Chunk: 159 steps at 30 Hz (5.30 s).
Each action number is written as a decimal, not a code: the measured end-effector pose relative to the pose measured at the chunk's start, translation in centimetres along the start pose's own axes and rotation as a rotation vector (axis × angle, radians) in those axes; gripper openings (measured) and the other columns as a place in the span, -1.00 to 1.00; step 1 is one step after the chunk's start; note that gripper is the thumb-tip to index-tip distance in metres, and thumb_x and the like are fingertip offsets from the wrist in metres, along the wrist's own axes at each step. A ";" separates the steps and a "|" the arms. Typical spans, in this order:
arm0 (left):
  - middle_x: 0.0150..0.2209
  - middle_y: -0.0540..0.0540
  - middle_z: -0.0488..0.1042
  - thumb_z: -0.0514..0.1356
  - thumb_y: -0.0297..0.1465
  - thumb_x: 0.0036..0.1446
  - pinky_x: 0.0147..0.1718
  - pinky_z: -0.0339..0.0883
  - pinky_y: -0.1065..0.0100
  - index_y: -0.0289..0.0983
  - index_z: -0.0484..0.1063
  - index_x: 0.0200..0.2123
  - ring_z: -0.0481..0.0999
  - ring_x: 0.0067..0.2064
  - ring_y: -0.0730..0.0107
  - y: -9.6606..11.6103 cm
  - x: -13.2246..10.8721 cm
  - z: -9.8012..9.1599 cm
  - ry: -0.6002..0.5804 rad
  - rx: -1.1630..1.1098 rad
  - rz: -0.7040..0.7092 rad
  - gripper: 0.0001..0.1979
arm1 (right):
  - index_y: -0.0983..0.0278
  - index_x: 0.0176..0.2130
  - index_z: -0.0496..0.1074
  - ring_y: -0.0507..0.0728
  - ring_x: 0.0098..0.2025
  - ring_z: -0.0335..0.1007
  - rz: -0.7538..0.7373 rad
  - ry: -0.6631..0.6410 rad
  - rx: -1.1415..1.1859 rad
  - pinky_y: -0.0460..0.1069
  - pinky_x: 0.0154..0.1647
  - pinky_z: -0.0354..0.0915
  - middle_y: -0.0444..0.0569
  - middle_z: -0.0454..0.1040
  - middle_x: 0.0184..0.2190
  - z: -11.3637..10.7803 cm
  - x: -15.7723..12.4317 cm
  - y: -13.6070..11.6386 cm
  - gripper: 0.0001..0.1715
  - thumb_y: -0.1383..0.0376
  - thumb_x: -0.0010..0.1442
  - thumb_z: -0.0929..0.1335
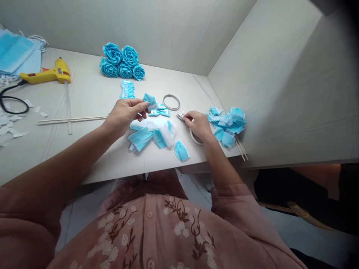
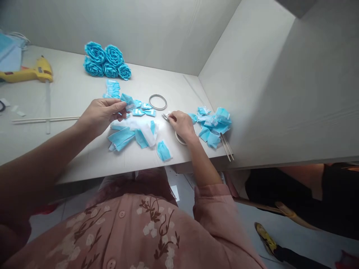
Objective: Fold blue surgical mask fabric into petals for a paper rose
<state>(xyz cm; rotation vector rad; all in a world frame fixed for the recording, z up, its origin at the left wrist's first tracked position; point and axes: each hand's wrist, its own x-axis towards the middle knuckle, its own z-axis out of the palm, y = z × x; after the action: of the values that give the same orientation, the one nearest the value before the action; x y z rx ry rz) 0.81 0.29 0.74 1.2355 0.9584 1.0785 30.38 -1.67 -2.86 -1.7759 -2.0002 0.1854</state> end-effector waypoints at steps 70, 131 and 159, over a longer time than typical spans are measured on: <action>-0.58 -0.07 0.43 0.43 -0.44 0.04 -0.53 0.26 0.49 -0.35 0.48 -0.57 0.39 -0.53 0.53 -0.3 0.2 0.0 -0.215 -0.241 -0.305 -0.76 | 0.10 -0.05 0.60 0.12 -0.05 0.47 -0.850 0.197 -0.092 0.03 -0.11 0.38 -0.05 0.62 -0.19 0.3 2.7 -7.1 -0.66 0.32 0.53 0.24; -0.56 0.03 0.41 0.41 -0.35 0.02 -0.50 0.22 0.49 -0.31 0.48 -0.46 0.32 -0.51 0.56 0.1 0.1 -0.5 0.075 0.104 0.020 -0.81 | 0.14 0.42 0.27 0.05 -0.28 0.53 -0.187 -0.103 0.905 0.00 -0.15 0.56 -0.05 0.59 -0.18 5.6 5.8 -7.4 -0.26 -0.17 0.47 0.25; -0.55 0.04 0.41 0.43 -0.25 -0.05 -0.52 0.20 0.45 -0.30 0.46 -0.45 0.32 -0.52 0.56 -0.8 0.7 -0.6 0.031 -0.022 0.036 -0.73 | 0.18 0.36 0.34 0.09 -0.29 0.40 -0.222 -0.179 1.031 0.01 -0.15 0.44 -0.15 0.40 -0.34 5.0 5.3 -8.4 -0.07 -0.15 0.19 0.51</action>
<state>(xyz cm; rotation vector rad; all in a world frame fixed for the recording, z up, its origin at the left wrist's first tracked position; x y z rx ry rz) 0.48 1.13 -0.09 1.2249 0.9487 1.1369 20.35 3.11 -2.69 -0.8873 -1.6734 1.0978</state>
